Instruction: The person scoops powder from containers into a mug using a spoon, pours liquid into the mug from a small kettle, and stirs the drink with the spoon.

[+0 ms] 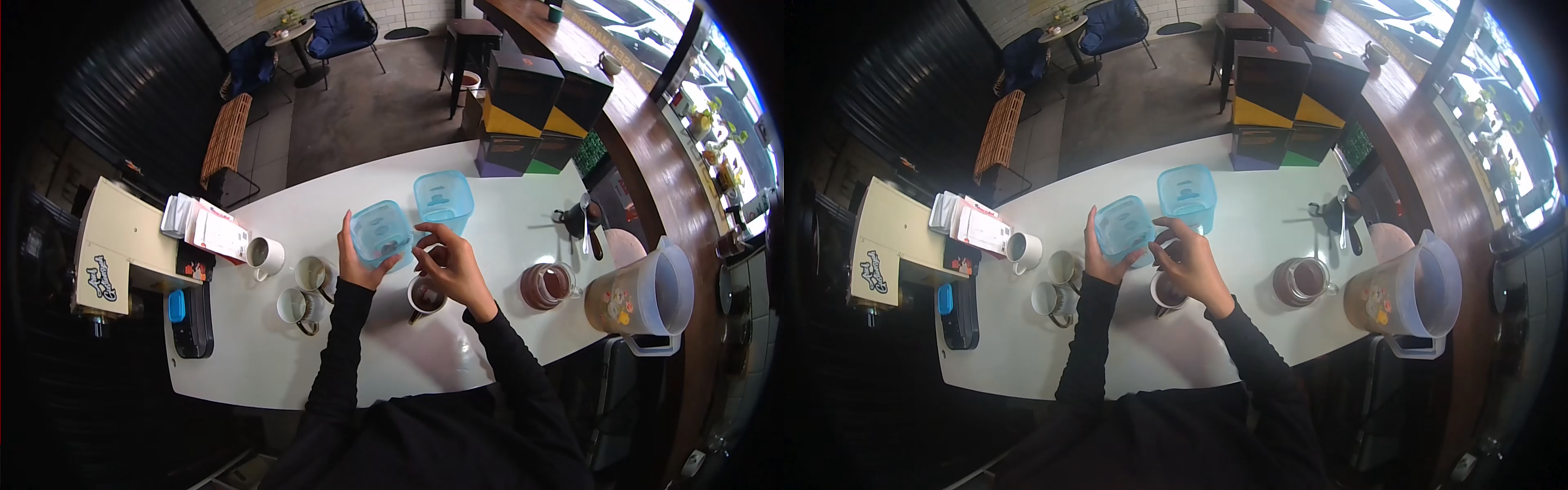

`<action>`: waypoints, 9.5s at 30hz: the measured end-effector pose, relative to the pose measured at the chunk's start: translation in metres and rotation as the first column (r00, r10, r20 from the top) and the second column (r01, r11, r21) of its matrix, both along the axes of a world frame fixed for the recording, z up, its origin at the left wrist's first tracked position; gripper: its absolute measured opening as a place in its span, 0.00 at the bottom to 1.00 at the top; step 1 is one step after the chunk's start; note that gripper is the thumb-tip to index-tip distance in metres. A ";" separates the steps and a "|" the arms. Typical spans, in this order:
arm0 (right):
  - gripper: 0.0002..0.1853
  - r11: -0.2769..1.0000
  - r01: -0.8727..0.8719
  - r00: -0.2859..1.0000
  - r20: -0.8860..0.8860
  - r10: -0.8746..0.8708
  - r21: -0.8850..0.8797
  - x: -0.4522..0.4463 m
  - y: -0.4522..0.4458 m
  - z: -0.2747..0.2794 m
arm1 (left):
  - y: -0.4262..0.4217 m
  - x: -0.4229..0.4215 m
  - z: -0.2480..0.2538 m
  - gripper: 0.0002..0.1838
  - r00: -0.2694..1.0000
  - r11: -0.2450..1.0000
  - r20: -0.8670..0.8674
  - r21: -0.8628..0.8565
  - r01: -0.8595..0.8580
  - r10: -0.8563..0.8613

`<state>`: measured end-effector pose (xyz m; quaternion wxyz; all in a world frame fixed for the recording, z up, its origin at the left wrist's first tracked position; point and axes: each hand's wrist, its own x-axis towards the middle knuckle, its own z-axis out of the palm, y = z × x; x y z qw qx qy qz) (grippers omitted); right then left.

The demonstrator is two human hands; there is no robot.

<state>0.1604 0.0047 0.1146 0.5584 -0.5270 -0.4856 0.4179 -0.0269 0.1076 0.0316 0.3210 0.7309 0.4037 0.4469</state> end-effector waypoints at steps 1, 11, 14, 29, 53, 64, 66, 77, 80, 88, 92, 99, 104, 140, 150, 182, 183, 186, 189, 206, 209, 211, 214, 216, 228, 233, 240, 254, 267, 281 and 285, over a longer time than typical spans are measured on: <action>0.17 1.000 0.007 1.000 0.021 -0.008 0.026 0.002 -0.005 0.003 | 0.001 -0.001 0.000 0.67 1.000 1.000 -0.003 -0.001 0.013 -0.013; 0.16 0.766 0.579 0.633 0.438 -0.638 0.280 0.114 -0.124 0.017 | -0.037 -0.002 0.033 0.60 0.997 0.977 0.026 0.199 -0.072 0.068; 0.17 0.676 0.681 0.385 0.649 -0.657 0.280 0.140 -0.150 0.000 | -0.066 -0.006 0.023 0.46 0.974 0.925 0.181 0.331 -0.188 0.134; 0.24 0.517 0.779 0.177 0.667 -0.723 0.354 0.232 -0.099 -0.072 | -0.105 0.038 -0.005 0.48 0.963 0.962 -0.064 0.066 0.264 -0.260; 0.08 0.496 0.763 0.179 0.602 -0.779 0.415 0.156 -0.137 -0.025 | -0.108 0.039 -0.012 0.49 0.965 0.965 -0.021 0.011 0.262 -0.262; 0.12 0.683 0.689 0.376 0.686 -0.623 0.242 0.119 -0.184 -0.017 | -0.107 0.038 -0.016 0.49 0.965 0.964 0.009 -0.018 0.264 -0.264; 0.12 0.692 0.677 0.371 0.697 -0.614 0.250 0.120 -0.180 -0.024 | -0.107 0.037 -0.015 0.49 0.963 0.963 -0.003 -0.016 0.269 -0.269; 0.14 0.782 0.617 0.423 0.802 -0.421 0.085 0.128 -0.163 -0.036 | -0.108 0.037 -0.020 0.50 0.966 0.966 -0.021 0.021 0.258 -0.258; 0.14 0.779 0.584 0.386 0.767 -0.513 0.227 0.139 -0.159 -0.031 | -0.108 0.040 -0.013 0.49 0.967 0.967 0.004 0.018 0.255 -0.255; 0.20 0.648 0.702 0.293 0.709 -0.642 0.297 0.217 -0.121 -0.042 | -0.107 0.041 -0.017 0.50 0.967 0.966 0.015 0.037 0.254 -0.255; 0.47 0.711 0.674 0.173 0.892 -0.419 0.203 0.253 -0.109 -0.079 | -0.107 0.041 -0.017 0.50 0.966 0.966 0.029 0.061 0.253 -0.255; 0.57 0.834 0.535 0.375 0.847 -0.376 0.133 0.275 -0.108 -0.098 | -0.109 0.043 -0.025 0.48 0.962 0.965 0.092 -0.031 0.259 -0.256; 0.57 0.714 0.698 0.386 0.872 -0.301 -0.063 0.279 -0.100 -0.094 | -0.109 0.042 -0.029 0.47 0.961 0.965 0.105 -0.034 0.262 -0.257; 0.43 0.954 0.278 0.822 0.486 -0.297 0.112 0.149 -0.113 0.023 | -0.097 0.039 -0.031 0.47 0.946 0.950 0.101 -0.013 0.312 -0.309; 0.43 0.955 0.254 0.885 0.435 -0.165 -0.155 0.080 -0.118 0.036 | -0.092 0.036 -0.028 0.49 0.946 0.950 0.104 -0.016 0.311 -0.308; 0.44 0.948 0.277 0.576 0.762 -0.296 0.158 0.042 -0.115 0.024 | -0.108 0.031 -0.030 0.41 0.926 0.942 0.188 -0.009 0.335 -0.327; 0.45 0.947 0.276 0.578 0.760 -0.298 0.161 0.042 -0.114 0.023 | -0.109 0.031 -0.028 0.41 0.926 0.942 0.187 -0.010 0.335 -0.327; 0.45 0.944 0.286 0.577 0.756 -0.309 0.168 0.039 -0.111 0.025 | -0.109 0.031 -0.026 0.41 0.925 0.941 0.185 -0.007 0.338 -0.331; 0.46 0.936 0.296 0.572 0.749 -0.335 0.193 0.038 -0.108 0.022 | -0.109 0.032 -0.030 0.41 0.913 0.930 0.239 -0.082 0.358 -0.331; 0.46 0.945 0.277 0.538 0.787 -0.301 0.172 0.044 -0.117 0.031 | -0.108 0.032 -0.028 0.40 0.927 0.944 0.195 -0.022 0.331 -0.320; 0.45 0.947 0.271 0.546 0.783 -0.297 0.170 0.042 -0.115 0.027 | -0.107 0.033 -0.029 0.40 0.927 0.942 0.195 -0.039 0.334 -0.320; 0.44 0.940 0.290 0.556 0.768 -0.317 0.178 0.042 -0.113 0.025 | -0.108 0.033 -0.029 0.40 0.928 0.942 0.194 -0.045 0.332 -0.318; 0.45 0.919 0.290 0.553 0.737 -0.388 0.266 0.043 -0.109 0.019 | -0.108 0.033 -0.024 0.40 0.925 0.944 0.212 -0.028 0.330 -0.317; 0.45 0.927 0.294 0.549 0.752 -0.364 0.233 0.043 -0.110 0.023 | -0.109 0.032 -0.021 0.40 0.929 0.946 0.197 -0.012 0.323 -0.314; 0.46 0.921 0.339 0.586 0.723 -0.366 0.192 0.044 -0.115 0.021 | -0.106 0.033 -0.028 0.40 0.931 0.946 0.196 -0.046 0.321 -0.307; 0.45 0.943 0.314 0.562 0.780 -0.277 0.109 0.044 -0.118 0.026 | -0.107 0.032 -0.024 0.40 0.938 0.950 0.174 -0.033 0.310 -0.300; 0.46 0.925 0.331 0.548 0.761 -0.348 0.185 0.046 -0.115 0.027 | -0.107 0.033 -0.024 0.40 0.939 0.952 0.174 -0.028 0.306 -0.297; 0.45 0.948 0.278 0.503 0.817 -0.282 0.157 0.048 -0.119 0.035 | -0.107 0.032 -0.014 0.42 0.957 0.953 0.101 -0.112 0.281 -0.270; 0.45 0.925 0.298 0.483 0.799 -0.359 0.236 0.047 -0.106 0.028 | -0.103 0.045 -0.009 0.43 0.958 0.948 -0.040 -0.158 0.275 -0.285; 0.44 0.933 0.275 0.470 0.814 -0.342 0.233 0.050 -0.114 0.028 | -0.102 0.044 -0.015 0.40 0.956 0.947 0.012 -0.134 0.291 -0.292; 0.45 0.921 0.314 0.492 0.791 -0.365 0.230 0.049 -0.109 0.025 | -0.101 0.042 -0.017 0.40 0.960 0.956 0.032 -0.091 0.279 -0.277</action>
